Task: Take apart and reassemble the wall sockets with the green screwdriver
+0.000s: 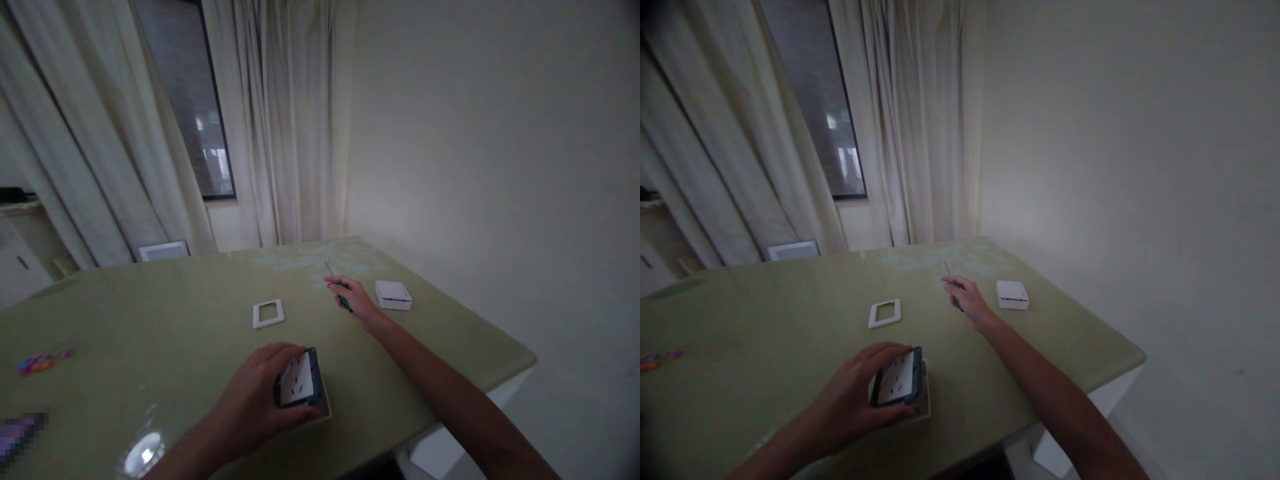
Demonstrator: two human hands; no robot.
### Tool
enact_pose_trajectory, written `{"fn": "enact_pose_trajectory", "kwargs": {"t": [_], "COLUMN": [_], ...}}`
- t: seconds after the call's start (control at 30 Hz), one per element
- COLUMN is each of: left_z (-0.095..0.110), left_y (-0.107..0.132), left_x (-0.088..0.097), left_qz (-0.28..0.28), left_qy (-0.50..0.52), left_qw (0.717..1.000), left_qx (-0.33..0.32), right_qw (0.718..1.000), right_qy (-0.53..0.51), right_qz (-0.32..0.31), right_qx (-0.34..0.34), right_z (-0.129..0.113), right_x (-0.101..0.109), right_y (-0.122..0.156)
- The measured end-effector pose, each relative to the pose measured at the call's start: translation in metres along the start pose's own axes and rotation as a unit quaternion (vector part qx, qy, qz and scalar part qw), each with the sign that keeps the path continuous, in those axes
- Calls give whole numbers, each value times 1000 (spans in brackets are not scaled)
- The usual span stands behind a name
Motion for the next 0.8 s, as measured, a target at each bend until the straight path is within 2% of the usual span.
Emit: {"fn": "enact_pose_trajectory", "kwargs": {"t": [0.13, 0.3, 0.5, 0.8], "left_z": [-7, -5, 4, 7], "left_y": [1, 3, 1, 3], "left_x": [-13, -17, -21, -23], "left_qz": [-24, -43, -51, -46], "left_qy": [5, 29, 3, 8], "left_qw": [999, 997, 997, 997], "left_qx": [32, 56, 54, 55], "right_qw": [1000, 1000, 999, 996], "right_qy": [7, 12, 22, 44], "right_qz": [-11, -24, -46, -75], "right_qx": [-6, -10, -14, -14], "right_z": [2, 4, 9, 13], "right_x": [-2, -3, -13, -23], "right_y": [3, 3, 7, 14]}}
Point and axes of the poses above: each hand's wrist, its own y-axis away from the middle knuckle, its own x-axis out of the back of the hand, z = x × y, the point moved 3 cm from there along -y, towards the middle knuckle, and after that the axes turned 1 degree about y, right-handed, at the moved point
